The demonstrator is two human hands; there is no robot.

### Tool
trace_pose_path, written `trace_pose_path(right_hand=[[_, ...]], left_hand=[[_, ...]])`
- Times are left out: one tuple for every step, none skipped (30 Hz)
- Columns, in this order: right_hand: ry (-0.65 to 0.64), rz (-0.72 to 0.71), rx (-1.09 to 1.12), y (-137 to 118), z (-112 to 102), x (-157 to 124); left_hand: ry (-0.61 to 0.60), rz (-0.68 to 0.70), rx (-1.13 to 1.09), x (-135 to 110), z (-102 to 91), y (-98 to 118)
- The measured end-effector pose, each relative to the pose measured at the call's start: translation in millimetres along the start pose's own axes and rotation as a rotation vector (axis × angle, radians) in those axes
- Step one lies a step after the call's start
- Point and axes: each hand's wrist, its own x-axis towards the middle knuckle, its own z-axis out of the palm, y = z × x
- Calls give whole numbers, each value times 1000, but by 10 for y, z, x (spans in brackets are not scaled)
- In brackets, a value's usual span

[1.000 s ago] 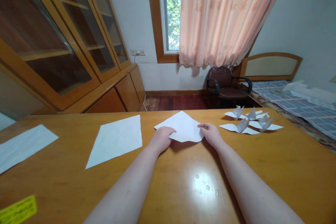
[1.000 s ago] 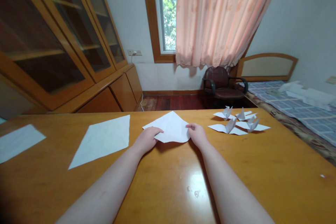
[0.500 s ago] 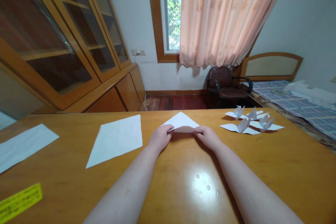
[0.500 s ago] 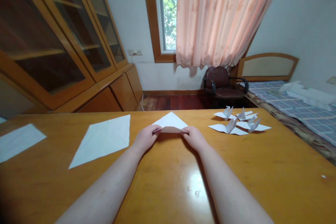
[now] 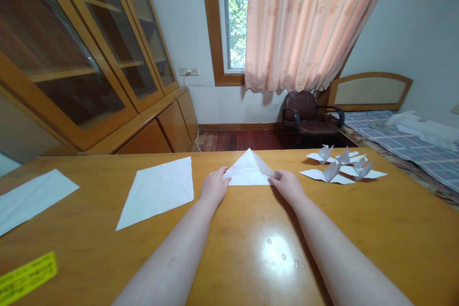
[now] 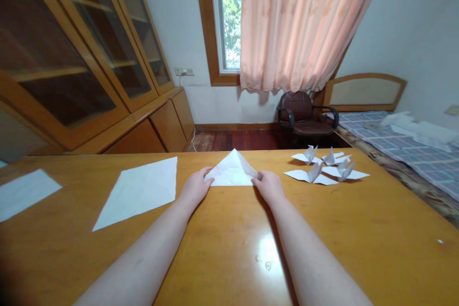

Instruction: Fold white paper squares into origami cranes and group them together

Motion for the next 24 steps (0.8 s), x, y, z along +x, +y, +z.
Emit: trace_pose_path(right_hand=[[7,11,-24,10,-4,6],[17,21,-44,20,-10,10],[28,31,-58,29,-16,12],[41,42,-67,36,-22,13],[53,52,-73,42,-27,13],[62,61,-78,45,-30,12],[69,70,-83,46,-30,10],[75,77,-90,45,-29,9],[77,83,-98,41,-27,7],[77,87,-105,37,-23,5],[77,88,-110,33,-20,3],[77,87,-113,29,-17,1],[75,86,-114,26,-15,-1],[74,87,-112,25,-14,-2],[70,88,-109,24,-15,-3],[64,90,-104,24,-16,-5],[59,96,-102,22,-16,-6],[61,102,-105,17,-14,-9],[77,102,-112,8,-10,-14],[105,87,-118,-6,-2,-22],[136,53,-123,-26,9,-34],[169,-10,-121,-52,25,-50],[169,-107,-104,-82,43,-72],[119,-222,-86,-116,63,-97]], left_hand=[[-3,-14,17,6,7,-13],[-4,-36,40,10,12,-25],[4,-62,71,13,17,-35],[21,-89,105,13,20,-41],[44,-112,138,11,24,-42],[71,-127,168,6,29,-36],[96,-133,192,-2,34,-22],[114,-130,210,-14,41,-2],[127,-109,222,-29,49,25],[124,-94,231,-48,58,56],[103,-55,231,-71,68,90],[71,20,222,-95,78,122],[30,121,210,-121,88,150],[-19,235,193,-146,99,173],[-89,344,175,-170,111,188],[-170,426,158,-189,123,195],[-236,475,146,-205,136,196],[-286,500,139,-216,148,192],[-317,506,137,-222,159,185],[-333,501,141,-225,167,178],[-342,494,149,-225,173,172],[-349,491,160,-224,176,168],[-358,491,173,-222,176,168],[-365,491,185,-222,175,172]])
